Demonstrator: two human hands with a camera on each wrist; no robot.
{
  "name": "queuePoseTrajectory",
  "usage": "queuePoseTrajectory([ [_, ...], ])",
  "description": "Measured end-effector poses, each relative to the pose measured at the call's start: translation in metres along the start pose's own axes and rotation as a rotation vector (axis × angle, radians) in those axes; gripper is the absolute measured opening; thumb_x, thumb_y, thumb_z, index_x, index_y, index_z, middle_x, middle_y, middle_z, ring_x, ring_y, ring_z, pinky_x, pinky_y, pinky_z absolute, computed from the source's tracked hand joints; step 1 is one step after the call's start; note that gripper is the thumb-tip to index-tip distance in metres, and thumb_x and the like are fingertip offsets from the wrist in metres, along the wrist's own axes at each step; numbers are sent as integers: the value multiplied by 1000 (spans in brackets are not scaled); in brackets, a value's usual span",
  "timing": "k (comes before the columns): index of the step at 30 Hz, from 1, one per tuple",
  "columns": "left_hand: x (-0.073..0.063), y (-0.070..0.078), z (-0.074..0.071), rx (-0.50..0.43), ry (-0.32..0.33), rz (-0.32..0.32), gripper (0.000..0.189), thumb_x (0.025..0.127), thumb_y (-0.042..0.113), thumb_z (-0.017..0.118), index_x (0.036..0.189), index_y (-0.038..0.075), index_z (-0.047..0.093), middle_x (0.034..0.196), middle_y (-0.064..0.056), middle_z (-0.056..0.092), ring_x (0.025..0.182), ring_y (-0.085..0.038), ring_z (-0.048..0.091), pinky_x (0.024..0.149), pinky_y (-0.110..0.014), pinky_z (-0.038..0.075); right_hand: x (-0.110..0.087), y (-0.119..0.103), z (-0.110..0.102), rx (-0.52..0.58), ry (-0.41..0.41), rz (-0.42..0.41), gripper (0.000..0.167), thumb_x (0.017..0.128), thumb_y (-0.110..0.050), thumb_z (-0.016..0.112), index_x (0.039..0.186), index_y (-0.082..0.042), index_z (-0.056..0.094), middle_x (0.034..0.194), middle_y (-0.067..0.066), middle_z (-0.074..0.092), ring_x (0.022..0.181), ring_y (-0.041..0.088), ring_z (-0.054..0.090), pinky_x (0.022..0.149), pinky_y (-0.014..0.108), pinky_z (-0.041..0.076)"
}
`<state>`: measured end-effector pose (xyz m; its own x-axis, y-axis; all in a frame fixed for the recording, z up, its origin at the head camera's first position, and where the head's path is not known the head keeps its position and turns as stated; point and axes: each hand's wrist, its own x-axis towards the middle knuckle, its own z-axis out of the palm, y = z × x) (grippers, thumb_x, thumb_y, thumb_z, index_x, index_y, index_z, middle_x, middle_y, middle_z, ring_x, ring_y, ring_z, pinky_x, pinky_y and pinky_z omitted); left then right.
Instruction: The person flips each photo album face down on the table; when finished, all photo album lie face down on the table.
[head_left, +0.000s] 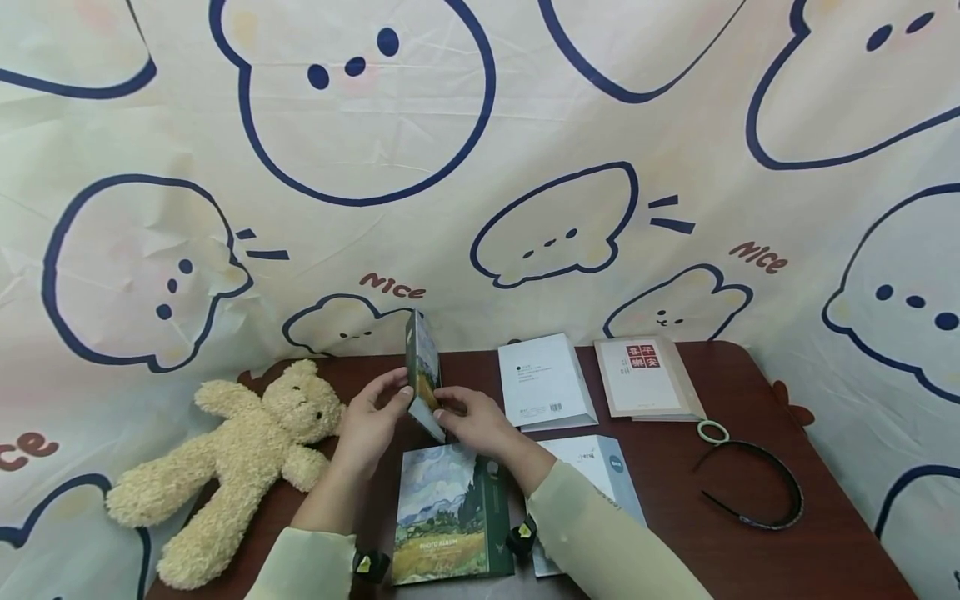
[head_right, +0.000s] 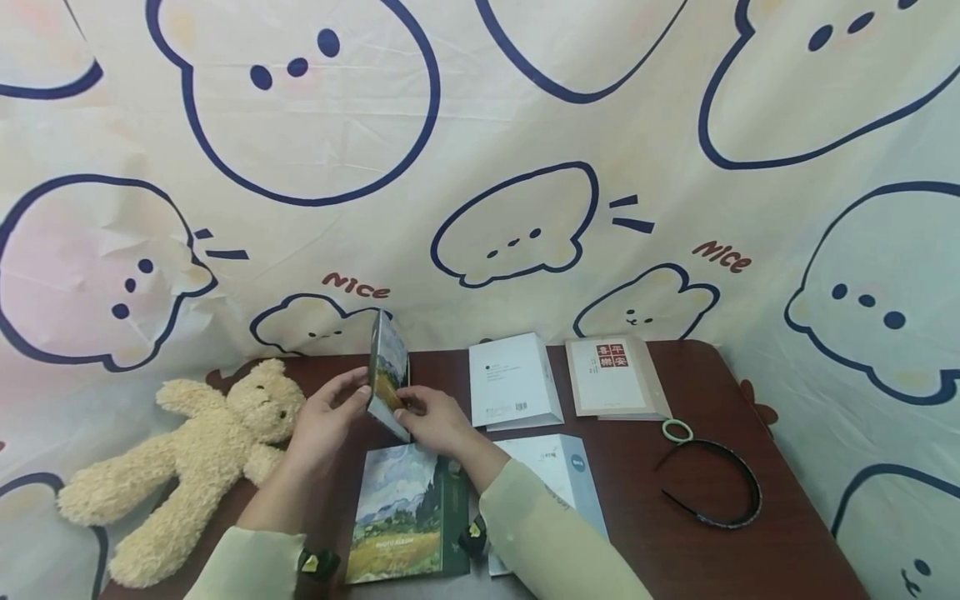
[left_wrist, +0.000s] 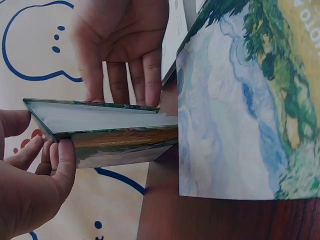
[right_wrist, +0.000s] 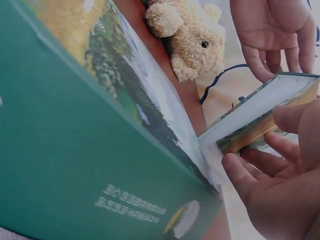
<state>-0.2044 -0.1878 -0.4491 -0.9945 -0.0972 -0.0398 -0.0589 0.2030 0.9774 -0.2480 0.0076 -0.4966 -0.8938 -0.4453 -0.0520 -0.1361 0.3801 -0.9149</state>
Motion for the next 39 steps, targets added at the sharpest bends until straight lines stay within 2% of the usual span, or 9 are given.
queuePoseTrajectory([
  [5,2,-3,5,-41,3,-8,43,106,21,61,147,12,55,142,-12,55,123,-28,56,104,-50,48,0,-3,-4,42,11,-5,43,104,-37,63,144,-22,62,141,7,63,125,22,62,97,44,55],
  [12,5,-8,14,-84,1,-8,41,106,9,55,147,10,53,140,-14,55,122,-30,56,102,-49,52,-1,-10,-12,64,39,-38,43,105,-40,61,144,-21,61,142,3,63,127,23,62,100,46,54],
  [16,6,-11,19,-116,-8,-5,40,107,5,51,146,7,54,139,-15,56,124,-29,57,102,-46,53,-4,-15,-17,104,41,-31,43,106,-39,60,145,-21,60,140,2,64,124,22,64,100,45,54],
  [21,7,-12,24,-138,-15,-24,39,106,3,52,144,8,56,138,-14,57,126,-27,57,103,-44,53,-6,-21,-23,237,34,-16,41,107,-33,59,146,-18,59,143,7,61,117,24,69,99,44,56],
  [27,6,-11,30,-136,-21,-19,40,106,4,53,145,5,54,139,-17,57,127,-31,57,102,-47,53,-6,-22,-29,369,40,-18,40,108,-28,59,146,-15,58,144,8,59,122,25,66,98,42,56],
  [39,8,-14,45,-136,-60,-41,39,105,8,57,144,4,57,138,-17,59,123,-32,61,100,-47,55,-12,-25,-45,400,79,-21,40,107,-26,60,145,-14,59,139,9,62,119,25,67,93,37,59],
])
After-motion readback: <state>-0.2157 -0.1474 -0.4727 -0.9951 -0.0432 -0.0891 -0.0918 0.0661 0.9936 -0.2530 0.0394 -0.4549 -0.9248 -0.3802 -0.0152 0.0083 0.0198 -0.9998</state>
